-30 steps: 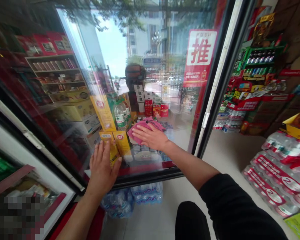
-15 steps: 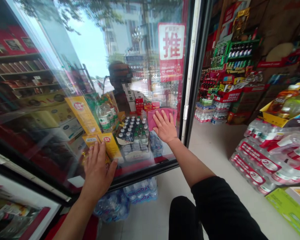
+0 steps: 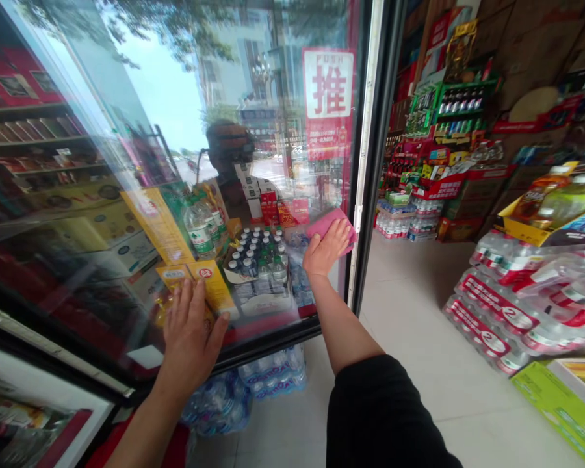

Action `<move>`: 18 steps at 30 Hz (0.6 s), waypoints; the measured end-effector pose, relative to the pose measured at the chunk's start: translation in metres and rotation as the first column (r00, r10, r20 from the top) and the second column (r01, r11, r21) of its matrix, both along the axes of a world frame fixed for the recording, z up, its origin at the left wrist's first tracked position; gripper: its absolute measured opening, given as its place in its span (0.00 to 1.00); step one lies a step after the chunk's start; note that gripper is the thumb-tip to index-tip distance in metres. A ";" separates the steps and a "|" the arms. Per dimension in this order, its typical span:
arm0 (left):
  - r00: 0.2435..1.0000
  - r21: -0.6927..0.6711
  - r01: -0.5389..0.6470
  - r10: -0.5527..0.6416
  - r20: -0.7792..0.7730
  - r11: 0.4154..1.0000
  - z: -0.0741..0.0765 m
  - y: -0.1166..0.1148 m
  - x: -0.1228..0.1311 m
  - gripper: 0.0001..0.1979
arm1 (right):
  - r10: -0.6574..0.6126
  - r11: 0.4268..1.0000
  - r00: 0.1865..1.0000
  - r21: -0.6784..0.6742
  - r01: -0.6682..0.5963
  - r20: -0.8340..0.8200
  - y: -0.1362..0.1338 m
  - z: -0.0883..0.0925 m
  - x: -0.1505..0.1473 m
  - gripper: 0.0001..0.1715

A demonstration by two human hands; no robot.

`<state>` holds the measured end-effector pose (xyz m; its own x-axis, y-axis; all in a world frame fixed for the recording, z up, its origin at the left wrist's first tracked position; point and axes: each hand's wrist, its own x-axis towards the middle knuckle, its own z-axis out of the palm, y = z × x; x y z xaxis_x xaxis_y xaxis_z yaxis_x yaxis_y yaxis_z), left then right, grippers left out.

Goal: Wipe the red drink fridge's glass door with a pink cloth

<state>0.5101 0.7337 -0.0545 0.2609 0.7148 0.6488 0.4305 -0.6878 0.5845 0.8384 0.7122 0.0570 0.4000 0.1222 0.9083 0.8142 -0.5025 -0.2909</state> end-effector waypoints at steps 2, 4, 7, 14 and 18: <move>1.000 0.007 -0.009 0.008 0.013 1.000 -0.001 0.002 -0.004 0.40 | -0.017 0.995 0.994 0.100 0.028 -0.109 0.009 -0.001 -0.014 0.44; 1.000 0.010 -0.015 0.015 0.018 1.000 -0.003 0.004 -0.007 0.40 | -0.030 0.986 0.980 0.156 0.061 -0.196 0.017 -0.001 -0.029 0.44; 1.000 0.024 -0.006 0.006 0.020 1.000 -0.005 0.007 -0.009 0.41 | -0.010 0.991 0.980 0.132 0.037 -0.197 0.026 -0.006 -0.056 0.44; 0.999 0.052 0.002 -0.004 0.051 0.999 0.010 0.002 -0.002 0.40 | 0.370 0.790 0.907 -0.582 -0.192 0.203 0.025 -0.029 -0.095 0.40; 0.999 0.048 -0.009 0.007 0.040 0.999 0.017 0.002 -0.003 0.40 | 0.429 0.727 0.857 -0.672 -0.141 0.284 0.004 -0.013 -0.066 0.40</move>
<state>0.5074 0.7353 -0.0377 0.2287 0.6846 0.6921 0.4128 -0.7121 0.5679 0.7727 0.7160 0.0436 -0.1238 0.7475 0.6526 0.9130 -0.1719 0.3701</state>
